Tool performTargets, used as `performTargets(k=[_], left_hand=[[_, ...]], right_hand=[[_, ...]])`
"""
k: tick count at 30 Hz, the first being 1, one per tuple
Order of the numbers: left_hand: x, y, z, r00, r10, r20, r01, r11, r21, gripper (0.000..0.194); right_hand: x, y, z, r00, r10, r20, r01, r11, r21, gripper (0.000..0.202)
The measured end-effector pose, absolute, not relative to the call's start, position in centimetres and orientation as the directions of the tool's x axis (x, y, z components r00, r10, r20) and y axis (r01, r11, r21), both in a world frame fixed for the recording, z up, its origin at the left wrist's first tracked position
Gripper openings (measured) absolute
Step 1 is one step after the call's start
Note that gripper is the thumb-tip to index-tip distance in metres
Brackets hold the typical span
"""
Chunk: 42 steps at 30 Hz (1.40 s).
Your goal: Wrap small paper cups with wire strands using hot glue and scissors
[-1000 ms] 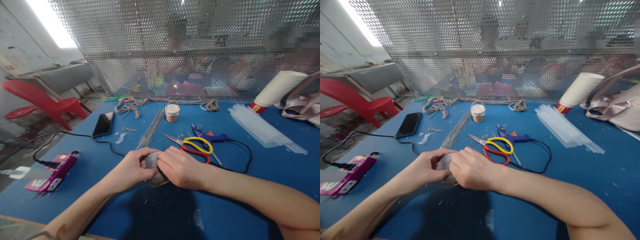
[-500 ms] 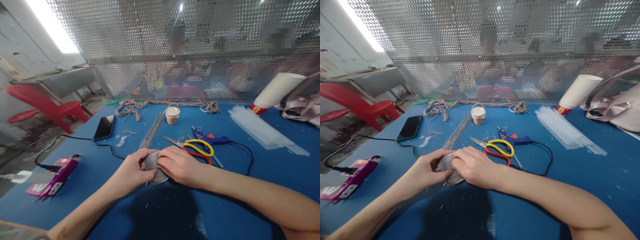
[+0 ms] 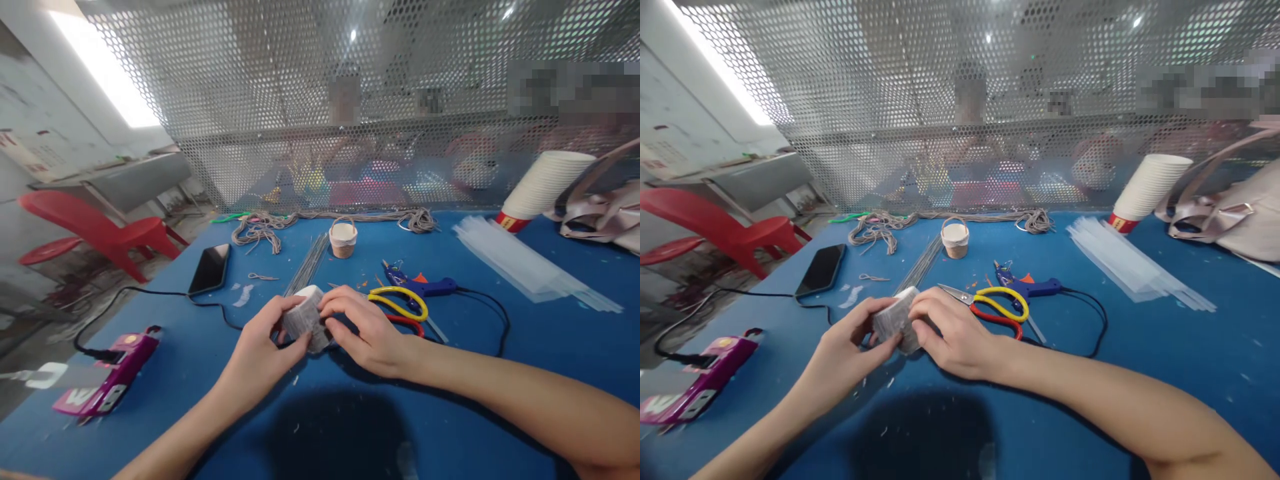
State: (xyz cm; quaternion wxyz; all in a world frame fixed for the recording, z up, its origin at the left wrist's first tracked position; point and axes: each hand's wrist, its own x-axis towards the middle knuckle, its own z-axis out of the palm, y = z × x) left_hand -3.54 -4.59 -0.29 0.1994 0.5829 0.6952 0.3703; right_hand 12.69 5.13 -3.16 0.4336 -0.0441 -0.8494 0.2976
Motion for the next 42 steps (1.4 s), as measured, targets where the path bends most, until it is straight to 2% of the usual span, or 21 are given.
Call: performTargets(k=[4,6,10,12,16,21,25,32,39,42], left_hand=[[-4.0,-4.7,-1.0,-0.267,0.921,0.282,0.711,-0.009,0.703,0.018],[-4.0,-4.6,-1.3,-0.268,0.902,0.339,0.732,-0.039,0.681,0.015],[-4.1,-4.4,-2.1,-0.219,0.880,0.422,0.783,-0.100,0.614,0.019],[-4.2,-4.2,-2.6,-0.200,0.860,0.470,0.794,-0.139,0.592,0.024],[-4.4,-3.9,-3.3,-0.147,0.815,0.560,0.800,-0.235,0.552,0.026],[-4.2,-3.9,-3.4,-0.051,0.780,0.624,0.839,-0.305,0.450,0.027],[-4.1,-3.8,-3.3,-0.018,0.754,0.657,0.868,-0.314,0.384,0.027],[-3.9,-3.8,-3.0,0.070,0.717,0.693,0.882,-0.369,0.292,0.031],[-4.0,-4.1,-2.6,0.022,0.804,0.594,0.825,-0.350,0.444,0.032],[-4.2,-4.3,-2.4,0.019,0.823,0.568,0.793,-0.358,0.493,0.029]], right_hand=[[12.5,4.8,-3.3,-0.541,0.438,0.718,-0.131,0.800,-0.586,0.009],[12.2,4.6,-3.5,-0.544,0.504,0.671,-0.110,0.750,-0.652,0.010],[11.5,4.2,-3.7,-0.587,0.692,0.421,-0.103,0.452,-0.886,0.010],[11.3,4.0,-3.6,-0.592,0.755,0.283,-0.101,0.279,-0.955,0.011],[11.1,3.9,-3.2,-0.600,0.791,0.122,-0.098,0.078,-0.992,0.013],[10.8,4.0,-2.7,-0.602,0.797,0.043,-0.209,-0.106,-0.972,0.017],[10.7,4.0,-2.8,-0.606,0.792,0.077,-0.276,-0.119,-0.954,0.020],[10.8,4.2,-3.3,-0.608,0.787,0.108,-0.288,-0.092,-0.953,0.020],[11.0,4.4,-3.2,-0.585,0.801,0.131,-0.280,-0.048,-0.959,0.018],[10.9,4.4,-3.2,-0.591,0.789,0.170,-0.231,0.036,-0.972,0.011]])
